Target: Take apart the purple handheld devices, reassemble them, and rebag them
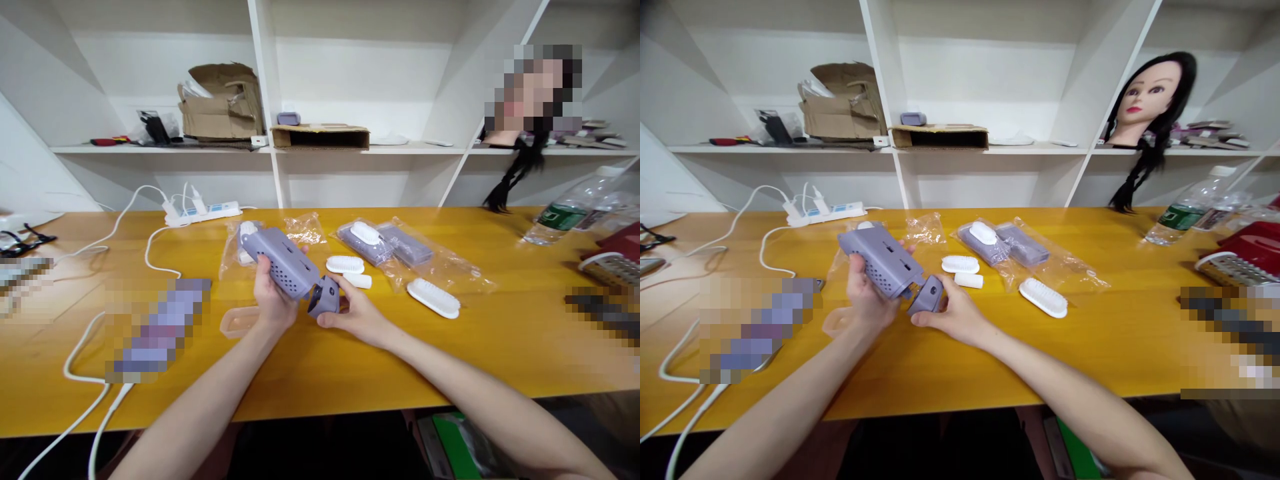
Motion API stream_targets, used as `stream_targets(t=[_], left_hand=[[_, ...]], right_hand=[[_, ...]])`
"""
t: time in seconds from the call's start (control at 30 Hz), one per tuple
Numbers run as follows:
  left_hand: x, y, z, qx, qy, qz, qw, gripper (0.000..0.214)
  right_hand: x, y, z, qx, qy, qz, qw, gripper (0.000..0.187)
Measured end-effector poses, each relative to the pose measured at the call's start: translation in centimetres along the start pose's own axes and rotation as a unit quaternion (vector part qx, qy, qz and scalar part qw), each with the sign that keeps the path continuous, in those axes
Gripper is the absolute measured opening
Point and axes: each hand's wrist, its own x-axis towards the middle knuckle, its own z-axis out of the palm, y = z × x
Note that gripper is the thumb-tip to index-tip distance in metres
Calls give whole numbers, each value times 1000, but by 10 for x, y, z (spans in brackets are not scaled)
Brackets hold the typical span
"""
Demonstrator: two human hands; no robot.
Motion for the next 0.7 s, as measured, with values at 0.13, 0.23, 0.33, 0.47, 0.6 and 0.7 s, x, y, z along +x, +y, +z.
stream_targets(t=[0.13,0.23,0.33,0.47,0.6,0.7], left_hand=[[-4,-2,1,2,-10,-25,1000,53],[-5,-3,2,-11,-1,-25,1000,49],[-4,-2,3,-29,10,-24,999,47],[-1,0,4,-24,39,-20,999,43],[1,1,3,-10,39,-17,999,39],[1,1,1,-7,24,-18,1000,37]], right_hand=[[-1,-3,3,42,2,-7,999,75],[-2,-5,4,52,34,-10,998,75],[-2,-3,3,27,58,-8,998,78],[-2,1,2,-5,81,-13,997,82],[-2,2,2,-30,94,-24,995,81],[-3,1,3,-40,104,-25,994,83]])
